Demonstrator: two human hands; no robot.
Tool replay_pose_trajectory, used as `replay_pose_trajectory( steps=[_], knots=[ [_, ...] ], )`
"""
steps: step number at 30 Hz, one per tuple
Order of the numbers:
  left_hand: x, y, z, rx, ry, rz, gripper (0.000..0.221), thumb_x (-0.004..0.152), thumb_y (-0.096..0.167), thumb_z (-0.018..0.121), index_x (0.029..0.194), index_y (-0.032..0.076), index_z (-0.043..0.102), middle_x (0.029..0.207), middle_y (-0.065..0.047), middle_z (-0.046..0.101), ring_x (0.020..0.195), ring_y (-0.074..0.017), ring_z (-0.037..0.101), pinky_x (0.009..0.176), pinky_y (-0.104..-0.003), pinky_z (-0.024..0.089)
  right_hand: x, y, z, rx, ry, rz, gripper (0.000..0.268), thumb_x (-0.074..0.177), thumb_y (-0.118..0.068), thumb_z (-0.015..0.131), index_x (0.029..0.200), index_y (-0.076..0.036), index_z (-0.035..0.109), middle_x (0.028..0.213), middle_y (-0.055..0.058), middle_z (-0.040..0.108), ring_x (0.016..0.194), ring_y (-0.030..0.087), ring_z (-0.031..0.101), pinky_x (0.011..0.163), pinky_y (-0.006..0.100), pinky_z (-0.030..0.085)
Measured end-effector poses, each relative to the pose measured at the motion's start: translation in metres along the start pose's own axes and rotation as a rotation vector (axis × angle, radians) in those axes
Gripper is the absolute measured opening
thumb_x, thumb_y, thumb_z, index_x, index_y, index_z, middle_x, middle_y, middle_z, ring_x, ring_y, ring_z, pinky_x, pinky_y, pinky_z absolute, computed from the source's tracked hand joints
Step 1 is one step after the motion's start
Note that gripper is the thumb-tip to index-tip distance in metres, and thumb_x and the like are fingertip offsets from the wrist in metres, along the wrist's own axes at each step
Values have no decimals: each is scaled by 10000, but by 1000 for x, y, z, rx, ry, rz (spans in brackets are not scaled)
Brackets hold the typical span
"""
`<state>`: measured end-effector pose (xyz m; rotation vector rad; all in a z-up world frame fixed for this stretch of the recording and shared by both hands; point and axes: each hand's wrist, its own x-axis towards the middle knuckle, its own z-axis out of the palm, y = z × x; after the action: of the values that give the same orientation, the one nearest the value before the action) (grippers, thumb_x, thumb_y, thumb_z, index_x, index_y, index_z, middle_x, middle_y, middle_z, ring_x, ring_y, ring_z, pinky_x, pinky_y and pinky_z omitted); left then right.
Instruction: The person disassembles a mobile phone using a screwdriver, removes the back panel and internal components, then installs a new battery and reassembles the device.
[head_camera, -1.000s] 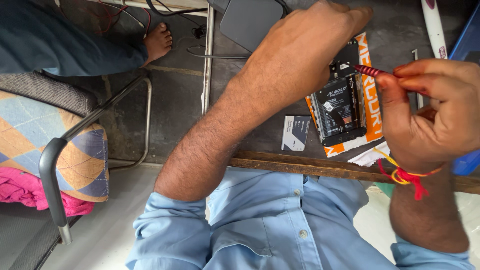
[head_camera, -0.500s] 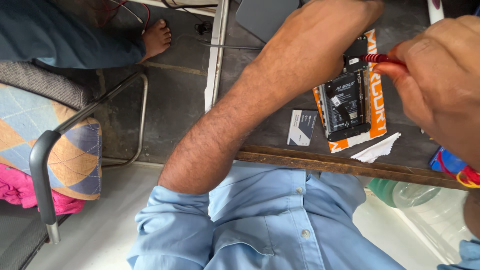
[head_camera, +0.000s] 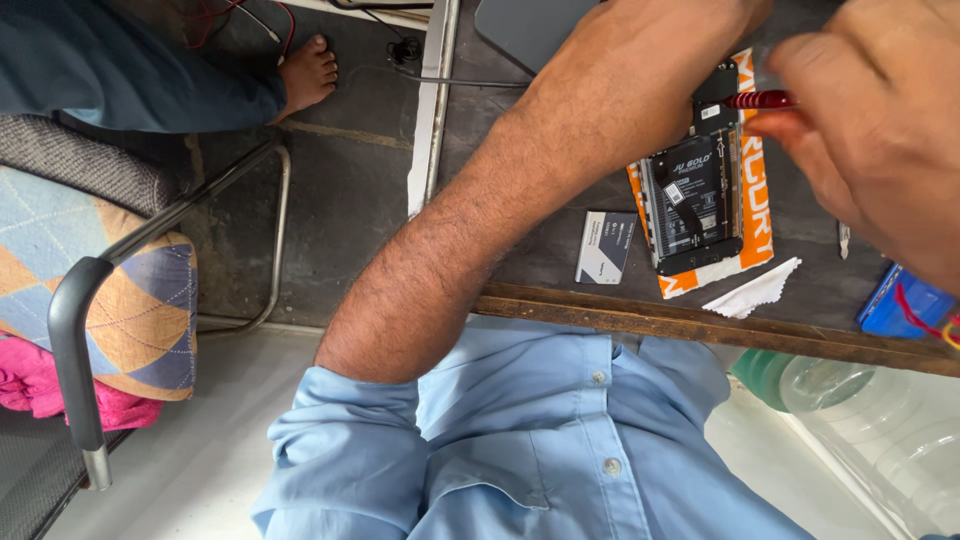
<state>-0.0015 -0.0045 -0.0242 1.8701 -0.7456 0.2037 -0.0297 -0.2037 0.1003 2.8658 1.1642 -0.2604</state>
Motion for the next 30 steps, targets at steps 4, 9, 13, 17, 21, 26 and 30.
replay_pose_trajectory(
  steps=[4,9,13,17,21,26,30],
  knots=[
    [0,-5,3,33,-59,-13,395,757,15,767,1109,64,595,970,-152,691,935,-395,679,717,-498,539,1,-8,-2,-96,-5,17,257,963,-189,857,950,-27,658,847,112,522,783,259,525,721,366,431],
    [1,-7,7,49,-90,-42,374,767,16,765,1100,56,600,953,-153,691,922,-388,683,706,-490,547,-3,-2,1,-54,-39,22,218,1005,-106,820,929,-40,627,824,101,498,791,248,519,707,371,409],
    [0,-7,7,44,-69,-24,364,771,72,799,1077,48,603,938,-154,691,904,-390,686,695,-489,546,-10,0,10,-163,-59,52,366,1043,-209,829,826,-58,576,815,90,477,777,239,504,708,366,404],
    [-1,-7,5,37,-57,-3,346,768,23,769,1071,43,602,928,-157,686,898,-382,692,701,-477,554,-4,-6,3,-177,-19,6,275,991,-154,838,867,-44,618,816,97,467,743,244,512,663,364,406],
    [0,-6,6,41,-47,6,346,764,15,768,1069,44,607,920,-156,684,890,-372,694,699,-467,557,1,-12,-1,-221,-23,7,230,954,-168,830,898,-52,639,805,94,468,715,232,521,625,349,405],
    [-1,-6,4,50,-29,21,364,751,29,789,1066,43,607,916,-159,682,885,-374,692,700,-469,555,-2,-13,-3,-225,-47,-46,277,1011,-183,786,846,-59,602,822,85,469,739,223,541,655,337,417],
    [-2,-7,5,34,-13,34,393,745,53,814,1075,39,602,925,-163,682,888,-378,691,701,-468,556,-1,-20,-2,-348,-64,-10,325,1028,-274,755,815,-68,621,776,72,471,684,212,538,625,329,425]
  ],
)
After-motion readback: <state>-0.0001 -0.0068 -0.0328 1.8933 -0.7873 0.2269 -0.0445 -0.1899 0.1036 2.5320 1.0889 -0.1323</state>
